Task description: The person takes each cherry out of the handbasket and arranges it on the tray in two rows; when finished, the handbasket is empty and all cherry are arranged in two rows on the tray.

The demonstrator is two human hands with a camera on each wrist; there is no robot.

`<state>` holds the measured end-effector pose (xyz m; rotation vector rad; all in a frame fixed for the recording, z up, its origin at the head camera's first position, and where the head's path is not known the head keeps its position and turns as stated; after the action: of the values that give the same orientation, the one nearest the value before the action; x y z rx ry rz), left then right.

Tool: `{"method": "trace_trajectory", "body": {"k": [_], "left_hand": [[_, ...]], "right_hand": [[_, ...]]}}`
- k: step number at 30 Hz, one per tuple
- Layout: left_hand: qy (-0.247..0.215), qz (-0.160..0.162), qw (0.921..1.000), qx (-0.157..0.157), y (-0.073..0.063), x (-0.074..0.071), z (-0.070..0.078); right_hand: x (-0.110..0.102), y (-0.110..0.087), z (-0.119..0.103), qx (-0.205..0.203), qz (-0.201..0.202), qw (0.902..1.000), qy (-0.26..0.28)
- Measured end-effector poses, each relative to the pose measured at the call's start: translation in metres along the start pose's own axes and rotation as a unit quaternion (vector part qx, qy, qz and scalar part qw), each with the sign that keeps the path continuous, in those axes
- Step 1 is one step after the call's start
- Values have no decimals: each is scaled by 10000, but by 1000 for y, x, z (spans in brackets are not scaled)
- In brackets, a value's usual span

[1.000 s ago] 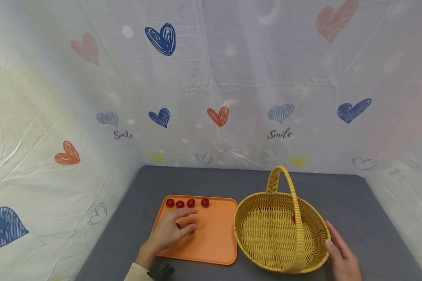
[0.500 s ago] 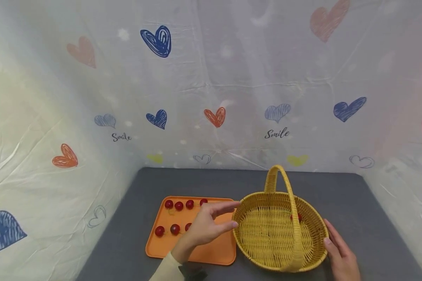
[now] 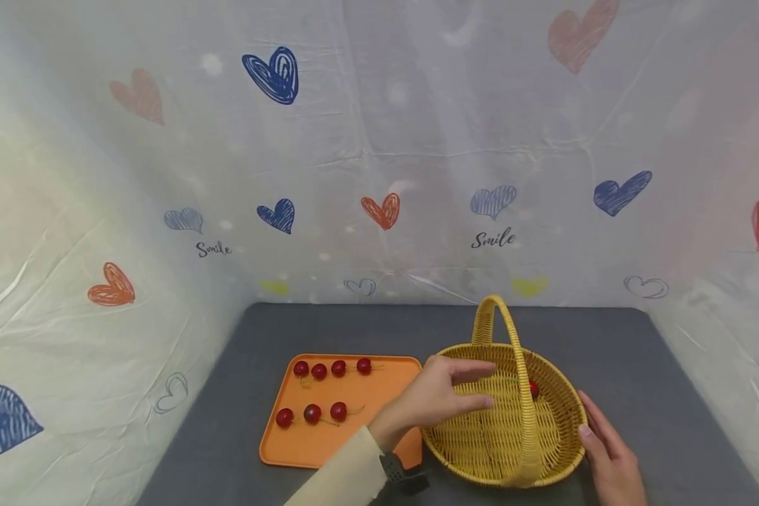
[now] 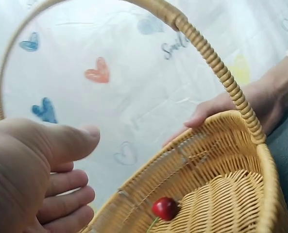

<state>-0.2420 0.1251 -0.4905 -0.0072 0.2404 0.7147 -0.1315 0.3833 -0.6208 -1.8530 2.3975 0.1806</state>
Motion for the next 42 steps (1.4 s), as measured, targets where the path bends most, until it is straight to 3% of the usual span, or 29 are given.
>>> {"method": "trace_trajectory", "body": {"k": [6, 12, 18, 22, 24, 27, 33, 36, 40, 42], "left_hand": [[1083, -368, 9925, -422, 31, 22, -7], [2346, -789, 9654, -821, 53, 43, -28], [2756, -1222, 9478, -1040, 67, 58, -44], [3027, -1639, 9308, -1229, 70, 67, -51], [3087, -1775, 9265, -1216, 71, 70, -52], [3029, -1835, 9282, -1141, 70, 71, -53], [2742, -1462, 9467, -849, 65, 62, -49], [2766, -943, 9540, -677, 63, 56, -43], [3144, -62, 9464, -743, 61, 48, -39], [3235, 172, 9422, -851, 60, 47, -40]], "right_hand": [[5, 2, -3, -139, -67, 9998, -146], [12, 2, -3, -104, -100, 9995, -263], [15, 2, 2, 92, -113, 9992, -373], [15, 0, 3, 149, -144, 9993, -321], [14, 0, 2, 57, -85, 9997, -227], [13, 0, 0, -109, -2, 9999, -102], [8, 0, -2, -196, 30, 9997, -116], [4, 0, -1, -95, 27, 9997, -218], [0, -1, 1, 126, -3, 9990, -417], [-1, -2, 1, 169, -1, 9987, -474]]}}
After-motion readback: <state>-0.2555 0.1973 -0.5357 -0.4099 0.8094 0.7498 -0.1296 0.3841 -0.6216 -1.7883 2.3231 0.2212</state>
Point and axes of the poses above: each hand's wrist, its own y-axis towards the middle knuckle, its own x-axis out of the palm, z = x × y, the point moved 7 cm from there along y, towards the middle knuckle, and after that the axes turned 15 degrees about -y, right-handed, at the moved point
